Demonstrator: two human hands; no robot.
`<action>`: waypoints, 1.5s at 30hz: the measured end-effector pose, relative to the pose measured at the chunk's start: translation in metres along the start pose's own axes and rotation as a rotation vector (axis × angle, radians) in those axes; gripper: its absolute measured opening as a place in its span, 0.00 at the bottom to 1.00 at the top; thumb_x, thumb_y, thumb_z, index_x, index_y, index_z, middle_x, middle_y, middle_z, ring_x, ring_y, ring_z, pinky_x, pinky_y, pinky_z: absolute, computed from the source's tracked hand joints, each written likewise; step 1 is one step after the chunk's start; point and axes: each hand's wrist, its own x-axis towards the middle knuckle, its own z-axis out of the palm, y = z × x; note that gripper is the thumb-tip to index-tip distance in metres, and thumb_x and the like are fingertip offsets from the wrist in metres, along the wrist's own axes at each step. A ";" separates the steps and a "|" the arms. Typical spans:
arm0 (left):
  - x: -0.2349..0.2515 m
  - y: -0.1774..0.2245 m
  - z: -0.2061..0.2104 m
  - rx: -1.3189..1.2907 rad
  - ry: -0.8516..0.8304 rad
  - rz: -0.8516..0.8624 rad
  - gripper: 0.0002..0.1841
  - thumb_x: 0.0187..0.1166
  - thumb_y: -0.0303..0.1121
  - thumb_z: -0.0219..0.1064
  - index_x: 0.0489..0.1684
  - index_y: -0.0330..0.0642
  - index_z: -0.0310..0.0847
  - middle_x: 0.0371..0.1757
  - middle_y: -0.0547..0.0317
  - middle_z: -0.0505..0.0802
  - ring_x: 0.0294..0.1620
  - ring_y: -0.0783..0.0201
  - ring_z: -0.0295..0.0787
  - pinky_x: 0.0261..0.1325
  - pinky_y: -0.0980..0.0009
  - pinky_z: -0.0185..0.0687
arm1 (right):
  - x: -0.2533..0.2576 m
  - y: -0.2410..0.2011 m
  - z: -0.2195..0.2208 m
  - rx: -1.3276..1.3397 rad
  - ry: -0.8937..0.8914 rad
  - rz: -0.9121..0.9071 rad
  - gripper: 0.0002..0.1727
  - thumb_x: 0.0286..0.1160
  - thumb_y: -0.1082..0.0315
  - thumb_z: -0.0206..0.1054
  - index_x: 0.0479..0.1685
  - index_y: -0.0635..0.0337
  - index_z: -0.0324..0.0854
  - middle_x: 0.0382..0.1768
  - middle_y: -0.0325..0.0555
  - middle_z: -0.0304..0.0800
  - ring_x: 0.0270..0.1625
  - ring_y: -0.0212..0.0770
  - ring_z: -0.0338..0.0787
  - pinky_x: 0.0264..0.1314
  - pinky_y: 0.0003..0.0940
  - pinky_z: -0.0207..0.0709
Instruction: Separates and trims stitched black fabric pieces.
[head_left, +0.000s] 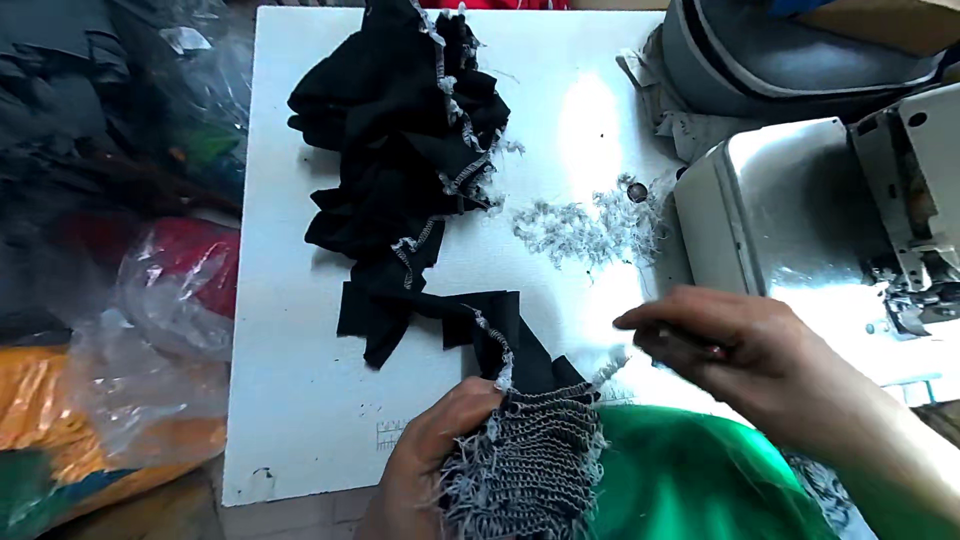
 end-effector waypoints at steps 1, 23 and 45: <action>0.000 -0.002 -0.001 0.008 0.007 0.001 0.24 0.75 0.59 0.69 0.70 0.68 0.81 0.66 0.94 0.86 0.67 0.92 0.77 0.70 0.88 0.74 | -0.002 0.000 -0.004 0.001 0.055 0.069 0.12 0.73 0.67 0.65 0.50 0.50 0.90 0.35 0.25 0.84 0.30 0.13 0.78 0.30 0.08 0.72; 0.006 -0.005 -0.003 -0.111 -0.022 -0.046 0.19 0.79 0.53 0.67 0.67 0.68 0.84 0.65 0.92 0.88 0.67 0.90 0.79 0.69 0.87 0.74 | -0.013 -0.019 0.019 0.947 -0.421 0.562 0.17 0.90 0.49 0.52 0.49 0.48 0.81 0.24 0.19 0.75 0.24 0.13 0.73 0.25 0.10 0.67; -0.013 0.020 0.016 0.716 -0.044 0.172 0.16 0.86 0.49 0.57 0.52 0.46 0.74 0.50 0.57 0.87 0.64 0.67 0.80 0.82 0.72 0.56 | 0.007 -0.008 0.022 0.199 -0.242 -0.001 0.25 0.90 0.46 0.50 0.53 0.52 0.87 0.28 0.28 0.83 0.28 0.17 0.77 0.30 0.12 0.71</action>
